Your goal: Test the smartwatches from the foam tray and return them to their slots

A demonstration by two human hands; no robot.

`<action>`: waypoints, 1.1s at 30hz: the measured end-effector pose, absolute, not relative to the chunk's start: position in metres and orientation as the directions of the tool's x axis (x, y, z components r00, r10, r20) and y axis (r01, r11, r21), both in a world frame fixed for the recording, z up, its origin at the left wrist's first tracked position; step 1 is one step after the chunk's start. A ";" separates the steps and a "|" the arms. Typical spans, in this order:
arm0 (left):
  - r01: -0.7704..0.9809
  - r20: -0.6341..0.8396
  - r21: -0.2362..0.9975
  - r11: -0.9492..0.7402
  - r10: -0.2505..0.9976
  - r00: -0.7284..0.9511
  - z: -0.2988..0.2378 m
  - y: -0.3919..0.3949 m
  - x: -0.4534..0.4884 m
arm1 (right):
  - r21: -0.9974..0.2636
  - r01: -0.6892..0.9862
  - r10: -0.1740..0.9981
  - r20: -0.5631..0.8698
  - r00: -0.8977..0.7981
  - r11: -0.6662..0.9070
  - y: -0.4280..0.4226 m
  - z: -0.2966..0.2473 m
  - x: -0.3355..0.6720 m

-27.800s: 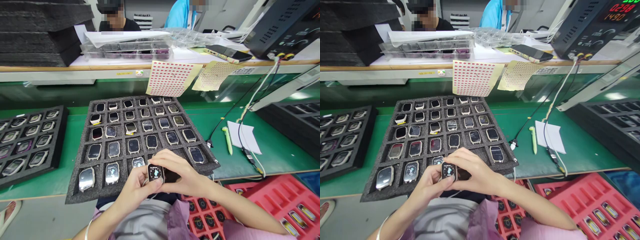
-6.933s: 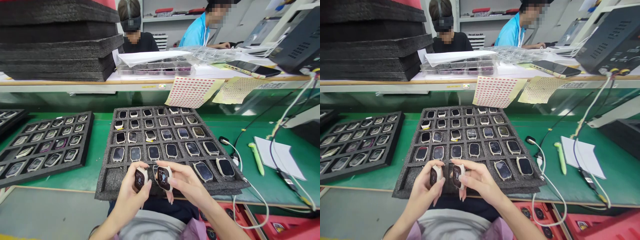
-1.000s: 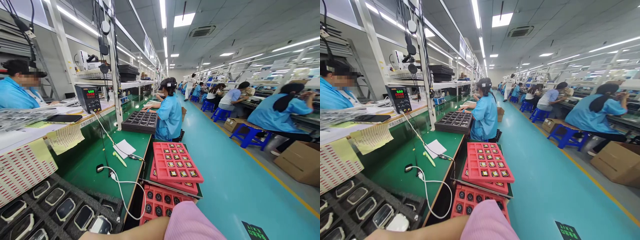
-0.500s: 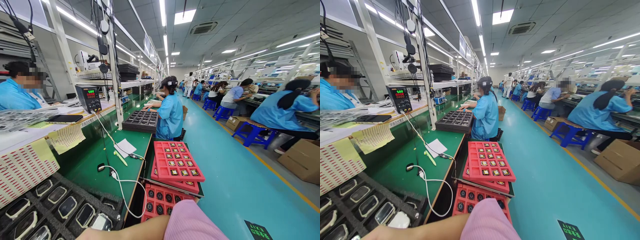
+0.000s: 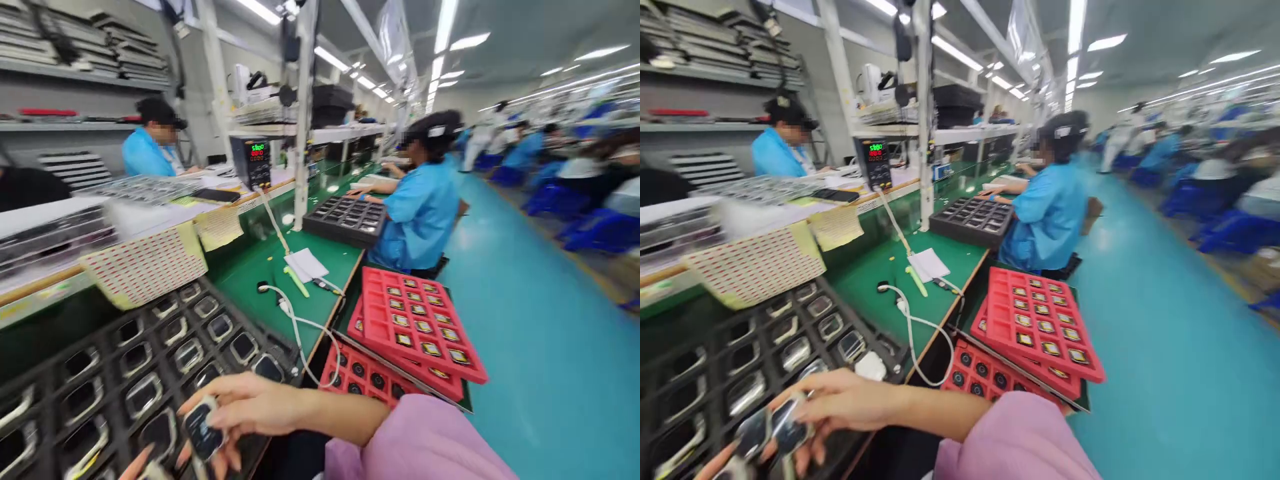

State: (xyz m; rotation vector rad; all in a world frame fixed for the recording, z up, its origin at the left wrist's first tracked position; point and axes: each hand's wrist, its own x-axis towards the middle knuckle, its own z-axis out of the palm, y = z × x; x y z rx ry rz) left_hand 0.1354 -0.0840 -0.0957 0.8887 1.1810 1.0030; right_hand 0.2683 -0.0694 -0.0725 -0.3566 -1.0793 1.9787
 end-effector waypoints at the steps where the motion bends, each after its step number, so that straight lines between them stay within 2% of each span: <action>1: -0.159 -0.304 0.939 0.306 0.952 0.037 -0.095 -0.085 0.119 | -0.807 -0.523 0.792 0.120 -0.599 -0.273 -0.070 -0.066 0.268; 4: -0.219 -0.301 0.934 0.281 0.952 -0.061 -0.084 -0.093 0.084 | -0.860 -0.466 0.840 0.090 -0.536 -0.205 -0.071 -0.052 0.269; 10: -0.401 -0.218 0.882 0.248 0.969 0.118 -0.058 -0.098 0.083 | -0.945 -0.318 0.903 0.069 -0.423 -0.077 -0.066 -0.041 0.272; 17: -0.380 -0.136 0.902 0.207 0.969 0.204 -0.056 -0.099 0.083 | -0.964 -0.257 0.911 0.052 -0.409 -0.060 -0.061 -0.037 0.272; 22: -0.382 -0.135 0.896 0.225 0.960 0.246 -0.055 -0.098 0.077 | -0.964 -0.257 0.919 0.036 -0.394 -0.073 -0.065 -0.038 0.269; 26: -0.373 -0.143 0.892 0.255 0.942 0.303 -0.054 -0.098 0.074 | -0.979 -0.189 0.931 0.000 -0.365 -0.074 -0.069 -0.036 0.266; 33: -0.347 -0.097 0.922 0.174 0.969 0.227 -0.048 -0.102 0.065 | -0.995 -0.095 0.861 0.024 -0.508 -0.028 -0.075 -0.030 0.270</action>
